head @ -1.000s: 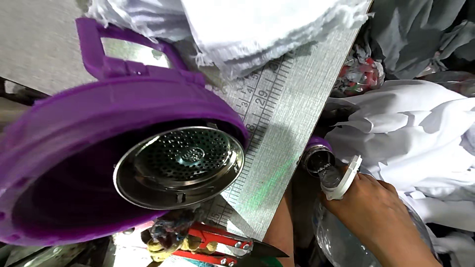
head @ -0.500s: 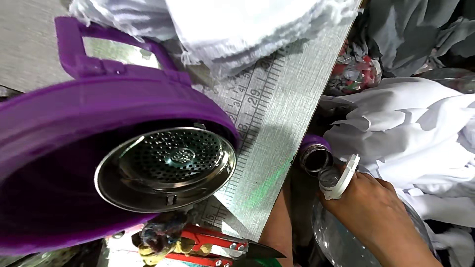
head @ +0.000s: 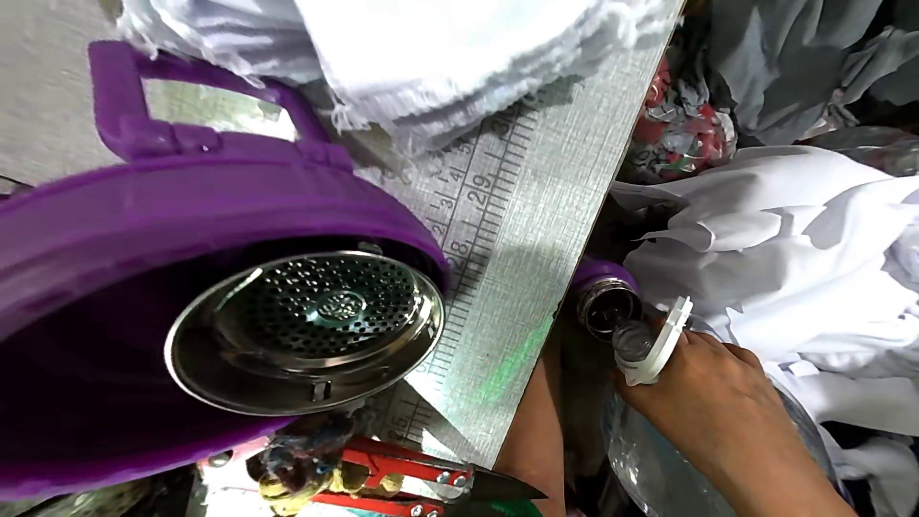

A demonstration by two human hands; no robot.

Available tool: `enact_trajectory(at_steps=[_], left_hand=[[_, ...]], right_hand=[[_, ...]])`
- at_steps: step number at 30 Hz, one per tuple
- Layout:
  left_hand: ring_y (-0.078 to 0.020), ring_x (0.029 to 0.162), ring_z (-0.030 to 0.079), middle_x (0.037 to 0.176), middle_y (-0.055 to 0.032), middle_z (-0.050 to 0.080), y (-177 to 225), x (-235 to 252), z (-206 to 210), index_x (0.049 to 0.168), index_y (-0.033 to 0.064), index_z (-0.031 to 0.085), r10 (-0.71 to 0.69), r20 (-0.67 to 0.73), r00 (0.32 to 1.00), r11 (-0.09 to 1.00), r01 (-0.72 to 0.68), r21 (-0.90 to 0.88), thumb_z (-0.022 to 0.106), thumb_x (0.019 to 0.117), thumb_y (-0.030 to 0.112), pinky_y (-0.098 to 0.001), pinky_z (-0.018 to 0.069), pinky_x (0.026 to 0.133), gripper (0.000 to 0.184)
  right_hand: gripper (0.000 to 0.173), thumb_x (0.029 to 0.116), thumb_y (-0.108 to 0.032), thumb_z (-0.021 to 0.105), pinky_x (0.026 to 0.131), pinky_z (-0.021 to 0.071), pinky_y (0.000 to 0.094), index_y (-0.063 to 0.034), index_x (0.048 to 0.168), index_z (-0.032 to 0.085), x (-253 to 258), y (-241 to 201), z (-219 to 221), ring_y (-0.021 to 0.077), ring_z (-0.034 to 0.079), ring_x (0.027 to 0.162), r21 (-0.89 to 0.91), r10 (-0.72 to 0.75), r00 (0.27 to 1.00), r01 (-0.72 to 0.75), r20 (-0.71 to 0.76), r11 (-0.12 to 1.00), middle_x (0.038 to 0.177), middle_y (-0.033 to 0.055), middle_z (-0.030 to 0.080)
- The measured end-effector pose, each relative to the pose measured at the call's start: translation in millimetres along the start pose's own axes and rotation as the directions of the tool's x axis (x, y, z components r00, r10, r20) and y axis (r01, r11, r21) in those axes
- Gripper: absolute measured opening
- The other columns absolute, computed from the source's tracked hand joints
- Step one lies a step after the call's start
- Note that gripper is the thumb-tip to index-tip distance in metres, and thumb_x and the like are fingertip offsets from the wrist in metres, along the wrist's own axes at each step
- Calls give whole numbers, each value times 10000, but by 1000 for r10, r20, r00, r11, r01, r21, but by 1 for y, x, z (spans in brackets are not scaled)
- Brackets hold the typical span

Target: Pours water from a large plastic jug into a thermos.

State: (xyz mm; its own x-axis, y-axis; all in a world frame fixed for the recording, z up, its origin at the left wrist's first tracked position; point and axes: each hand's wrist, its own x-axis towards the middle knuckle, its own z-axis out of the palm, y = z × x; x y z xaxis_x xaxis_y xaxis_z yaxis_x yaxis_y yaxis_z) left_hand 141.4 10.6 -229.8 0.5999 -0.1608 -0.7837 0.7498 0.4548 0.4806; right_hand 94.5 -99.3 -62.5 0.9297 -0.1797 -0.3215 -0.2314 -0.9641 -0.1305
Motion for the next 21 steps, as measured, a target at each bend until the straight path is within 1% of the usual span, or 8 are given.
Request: enact_trajectory(at_steps=[2, 4, 6, 10, 15, 17, 21], left_hand=[[-72, 1123, 619, 1263, -12, 642, 0, 1, 0, 1419, 169, 505, 20, 5, 1000, 1000, -20, 22, 340, 1109, 396, -289, 523, 949, 418], [-74, 1142, 613, 1284, -8, 636, 0, 1, -2, 1435, 175, 497, 5, 25, 1000, 1000, -5, 26, 331, 1110, 407, -293, 516, 967, 433], [-87, 1077, 642, 1207, -14, 664, -1, 2, 0, 1368, 180, 542, -24, -2, 1000, 1000, 24, 1, 352, 1097, 434, -305, 545, 913, 417], [-87, 1120, 619, 1255, -22, 642, -1, 1, -1, 1409, 160, 516, -5, 8, 1000, 1000, 5, 1, 343, 1108, 400, -296, 522, 949, 422], [-76, 1087, 636, 1209, -2, 662, -1, 3, -2, 1372, 183, 537, -34, 42, 999, 999, 36, -39, 339, 1101, 427, -292, 541, 918, 415], [-69, 1077, 640, 1196, 7, 665, -1, 2, -2, 1366, 193, 539, -42, 56, 998, 999, 44, -32, 339, 1098, 436, -286, 544, 909, 414], [-72, 1051, 645, 1166, 10, 672, -1, 3, -2, 1338, 199, 552, -67, 59, 996, 996, 70, -48, 320, 1100, 441, -285, 546, 894, 412]], right_hand=[[509, 634, -445, 811, 661, 541, 541, -18, 897, 723, 0, 1, 1, 338, 732, 753, -1, -8, 1000, 8, -19, 1000, 742, 129, 711], [494, 632, -444, 807, 652, 537, 532, -25, 876, 715, -1, 1, 1, 335, 728, 740, -7, -13, 1000, 13, -24, 1000, 726, 124, 703], [498, 635, -445, 816, 663, 539, 537, -22, 879, 720, -1, 0, 0, 337, 727, 742, -6, -11, 1000, 11, -9, 1000, 725, 125, 700], [504, 631, -440, 817, 664, 539, 539, -27, 903, 722, -1, 1, 1, 334, 730, 753, 6, -10, 1000, 10, -16, 1000, 734, 122, 706], [505, 629, -438, 814, 667, 538, 537, -22, 896, 711, -1, 1, 0, 331, 726, 744, 4, -7, 1000, 7, -11, 1000, 725, 120, 697], [510, 630, -433, 820, 671, 540, 543, -21, 912, 715, -1, 1, 0, 338, 730, 760, 11, -5, 1000, 5, -5, 1000, 737, 126, 704], [490, 640, -441, 807, 651, 537, 530, -27, 883, 713, 1, 1, 2, 337, 729, 746, -2, -18, 1000, 18, -16, 1000, 727, 123, 703]])
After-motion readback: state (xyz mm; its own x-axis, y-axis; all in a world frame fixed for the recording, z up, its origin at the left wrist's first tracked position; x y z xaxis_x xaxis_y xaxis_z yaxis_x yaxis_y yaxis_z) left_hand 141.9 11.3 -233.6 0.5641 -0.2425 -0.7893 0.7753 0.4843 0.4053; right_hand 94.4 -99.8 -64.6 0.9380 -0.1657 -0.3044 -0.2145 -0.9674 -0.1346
